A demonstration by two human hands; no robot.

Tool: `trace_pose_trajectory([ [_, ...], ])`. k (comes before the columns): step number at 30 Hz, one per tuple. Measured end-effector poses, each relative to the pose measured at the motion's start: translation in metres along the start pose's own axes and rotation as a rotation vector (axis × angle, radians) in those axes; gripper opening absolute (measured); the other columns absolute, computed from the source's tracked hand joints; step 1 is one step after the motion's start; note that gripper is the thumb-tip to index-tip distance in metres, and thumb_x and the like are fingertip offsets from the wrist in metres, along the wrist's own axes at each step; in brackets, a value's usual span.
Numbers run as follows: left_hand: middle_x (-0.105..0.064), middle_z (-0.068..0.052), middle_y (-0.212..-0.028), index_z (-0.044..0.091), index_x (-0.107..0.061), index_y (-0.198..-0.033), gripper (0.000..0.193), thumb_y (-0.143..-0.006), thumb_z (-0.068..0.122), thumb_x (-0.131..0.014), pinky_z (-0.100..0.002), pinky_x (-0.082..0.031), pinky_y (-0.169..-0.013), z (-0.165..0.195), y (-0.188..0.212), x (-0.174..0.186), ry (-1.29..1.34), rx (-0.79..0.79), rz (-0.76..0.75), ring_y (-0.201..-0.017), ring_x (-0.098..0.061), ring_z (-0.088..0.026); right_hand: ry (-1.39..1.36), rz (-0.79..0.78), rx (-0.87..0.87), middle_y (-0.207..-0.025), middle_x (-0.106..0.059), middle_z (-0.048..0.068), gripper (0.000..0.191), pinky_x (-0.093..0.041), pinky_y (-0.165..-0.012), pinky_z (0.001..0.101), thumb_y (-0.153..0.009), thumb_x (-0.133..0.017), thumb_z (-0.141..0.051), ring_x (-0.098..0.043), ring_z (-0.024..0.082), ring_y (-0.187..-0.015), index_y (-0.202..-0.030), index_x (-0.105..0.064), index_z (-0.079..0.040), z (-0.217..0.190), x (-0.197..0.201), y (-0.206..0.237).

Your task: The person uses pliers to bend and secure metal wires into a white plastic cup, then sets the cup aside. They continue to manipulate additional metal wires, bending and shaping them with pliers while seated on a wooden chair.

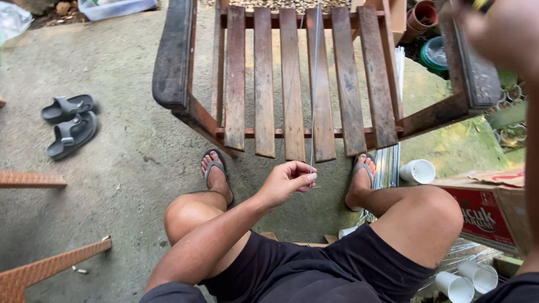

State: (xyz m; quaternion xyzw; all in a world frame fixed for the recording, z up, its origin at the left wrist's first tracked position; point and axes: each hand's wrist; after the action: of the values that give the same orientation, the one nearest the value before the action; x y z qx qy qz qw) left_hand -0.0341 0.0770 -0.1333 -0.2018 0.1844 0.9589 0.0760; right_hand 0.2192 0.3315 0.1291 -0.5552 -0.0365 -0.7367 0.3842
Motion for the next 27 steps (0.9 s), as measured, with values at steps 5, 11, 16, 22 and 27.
trace_pose_trajectory([
  [5, -0.073, -0.006, -0.102, 0.001, -0.068, -0.118, 0.027, -0.097, 0.016, -0.072, -0.027, -0.061, -0.081, -0.003, -0.005, 0.005, -0.011, 0.016, 0.001, -0.094, -0.072, -0.012, -0.219, -0.567, -0.147, -0.089, -0.067, 0.016, 0.056, -0.058, -0.066, 0.0477, -0.101, -0.057, -0.059, -0.071, 0.031, -0.074, -0.093, -0.078, -0.008, -0.056, -0.029, 0.060],
  [11, -0.072, -0.004, -0.098, 0.001, -0.068, -0.120, 0.030, -0.094, 0.015, -0.074, -0.027, -0.059, -0.078, -0.009, -0.010, 0.006, -0.007, 0.005, -0.009, -0.091, -0.072, -0.012, -0.481, -0.515, -0.037, -0.078, -0.068, 0.011, 0.050, -0.051, -0.059, 0.0448, -0.098, -0.060, -0.060, -0.064, 0.030, -0.068, -0.094, -0.079, -0.014, -0.103, -0.036, 0.083],
  [16, -0.070, -0.002, -0.095, 0.002, -0.067, -0.121, 0.033, -0.093, 0.015, -0.077, -0.026, -0.060, -0.079, -0.012, -0.010, 0.003, -0.075, -0.004, -0.015, -0.089, -0.069, -0.010, -0.567, -0.586, -0.178, -0.064, -0.063, 0.012, 0.055, -0.043, -0.042, 0.0428, -0.104, -0.058, -0.058, -0.055, 0.024, -0.047, -0.095, -0.074, -0.007, -0.098, -0.027, 0.016],
  [22, -0.070, -0.002, -0.094, 0.001, -0.068, -0.121, 0.034, -0.093, 0.017, -0.078, -0.026, -0.059, -0.079, -0.002, -0.007, -0.002, -0.129, -0.016, 0.000, -0.088, -0.068, -0.009, -0.576, -0.317, -0.156, -0.058, -0.059, 0.016, 0.055, -0.044, -0.047, 0.0435, -0.107, -0.064, -0.051, -0.059, 0.028, -0.051, -0.086, -0.072, -0.001, -0.090, -0.019, -0.016],
  [27, -0.072, -0.001, -0.095, 0.001, -0.069, -0.121, 0.036, -0.090, 0.016, -0.079, -0.025, -0.058, -0.080, 0.006, 0.008, -0.004, -0.188, -0.033, 0.014, -0.088, -0.067, -0.008, -0.548, -0.382, -0.194, -0.062, -0.062, 0.015, 0.055, -0.047, -0.052, 0.0459, -0.104, -0.067, -0.055, -0.060, 0.030, -0.054, -0.088, -0.074, -0.003, -0.072, -0.061, 0.028],
])
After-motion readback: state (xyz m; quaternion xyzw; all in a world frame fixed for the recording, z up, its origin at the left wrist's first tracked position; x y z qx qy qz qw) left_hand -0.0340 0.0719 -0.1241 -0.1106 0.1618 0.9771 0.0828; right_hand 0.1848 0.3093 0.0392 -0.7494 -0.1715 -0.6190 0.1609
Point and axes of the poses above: each hand's wrist, its own y-axis away from the middle knuckle, its own x-axis out of the back of the hand, z = x × y
